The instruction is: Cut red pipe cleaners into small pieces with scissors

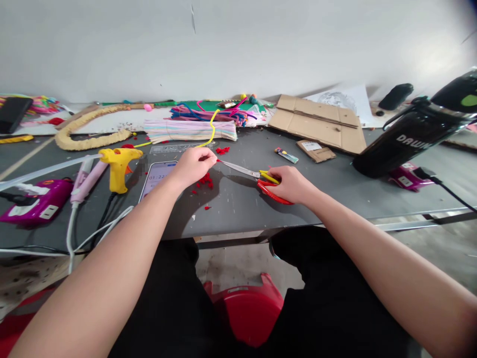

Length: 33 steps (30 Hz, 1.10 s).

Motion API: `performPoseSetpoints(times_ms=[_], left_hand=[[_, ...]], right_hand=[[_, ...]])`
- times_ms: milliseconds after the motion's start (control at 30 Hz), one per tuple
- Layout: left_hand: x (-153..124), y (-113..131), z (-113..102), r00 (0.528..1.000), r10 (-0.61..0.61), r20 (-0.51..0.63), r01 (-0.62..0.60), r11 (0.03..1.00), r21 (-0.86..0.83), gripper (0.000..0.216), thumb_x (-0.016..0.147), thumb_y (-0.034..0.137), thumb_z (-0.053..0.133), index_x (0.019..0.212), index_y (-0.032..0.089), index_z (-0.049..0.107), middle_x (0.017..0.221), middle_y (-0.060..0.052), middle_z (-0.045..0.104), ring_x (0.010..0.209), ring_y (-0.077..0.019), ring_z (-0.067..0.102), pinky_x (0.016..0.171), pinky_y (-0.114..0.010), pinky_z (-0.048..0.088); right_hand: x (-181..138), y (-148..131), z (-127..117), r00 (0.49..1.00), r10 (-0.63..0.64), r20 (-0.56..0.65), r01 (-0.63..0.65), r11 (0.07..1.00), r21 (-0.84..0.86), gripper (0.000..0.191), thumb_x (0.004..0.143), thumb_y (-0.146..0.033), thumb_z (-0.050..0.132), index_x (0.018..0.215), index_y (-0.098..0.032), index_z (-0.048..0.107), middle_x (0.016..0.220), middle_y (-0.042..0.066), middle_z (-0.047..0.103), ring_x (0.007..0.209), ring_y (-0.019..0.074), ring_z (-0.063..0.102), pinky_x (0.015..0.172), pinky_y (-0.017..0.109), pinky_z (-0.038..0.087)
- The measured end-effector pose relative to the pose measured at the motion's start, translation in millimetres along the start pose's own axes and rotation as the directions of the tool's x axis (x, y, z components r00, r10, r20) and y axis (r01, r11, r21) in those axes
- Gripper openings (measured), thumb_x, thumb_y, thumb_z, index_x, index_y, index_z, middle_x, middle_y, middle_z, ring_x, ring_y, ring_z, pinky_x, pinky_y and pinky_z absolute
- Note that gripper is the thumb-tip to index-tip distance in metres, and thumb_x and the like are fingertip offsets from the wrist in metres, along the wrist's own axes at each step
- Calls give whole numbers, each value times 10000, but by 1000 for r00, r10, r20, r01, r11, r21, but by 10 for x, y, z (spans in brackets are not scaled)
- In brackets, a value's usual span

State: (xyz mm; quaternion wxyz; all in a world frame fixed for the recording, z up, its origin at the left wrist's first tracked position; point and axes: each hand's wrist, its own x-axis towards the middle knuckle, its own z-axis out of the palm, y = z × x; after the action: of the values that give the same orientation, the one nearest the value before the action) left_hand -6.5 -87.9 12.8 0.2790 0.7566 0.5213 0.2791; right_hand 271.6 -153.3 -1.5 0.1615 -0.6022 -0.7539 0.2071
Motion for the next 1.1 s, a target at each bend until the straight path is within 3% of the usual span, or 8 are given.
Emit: performPoseSetpoints(times_ms=[333, 667, 1100], left_hand=[[11, -38, 4, 1000, 16, 13, -17, 999, 48, 208, 805, 349, 542, 703, 180, 608, 673, -10, 585, 622, -140, 467, 610, -282, 351], [8, -31, 6, 1000, 14, 15, -15, 998, 55, 216, 800, 361, 537, 723, 180, 627, 690, -22, 607, 622, -148, 469, 603, -281, 348], [9, -33, -2, 1000, -4, 14, 3, 1000, 26, 186, 795, 331, 533, 702, 186, 601, 656, -8, 578, 602, -142, 464, 617, -293, 357]], right_hand=[[3, 1, -19, 1000, -13, 0, 13, 1000, -2, 342, 747, -485, 605, 598, -209, 467, 616, 3, 474, 694, 175, 524, 603, 266, 308], [18, 29, -6, 1000, -27, -7, 27, 1000, -5, 367, 747, -502, 586, 592, -211, 423, 596, -16, 420, 661, 151, 460, 607, 267, 312], [22, 35, -17, 1000, -27, 12, 27, 999, 22, 347, 741, -444, 592, 588, -223, 372, 593, -6, 384, 842, 217, 588, 615, 261, 313]])
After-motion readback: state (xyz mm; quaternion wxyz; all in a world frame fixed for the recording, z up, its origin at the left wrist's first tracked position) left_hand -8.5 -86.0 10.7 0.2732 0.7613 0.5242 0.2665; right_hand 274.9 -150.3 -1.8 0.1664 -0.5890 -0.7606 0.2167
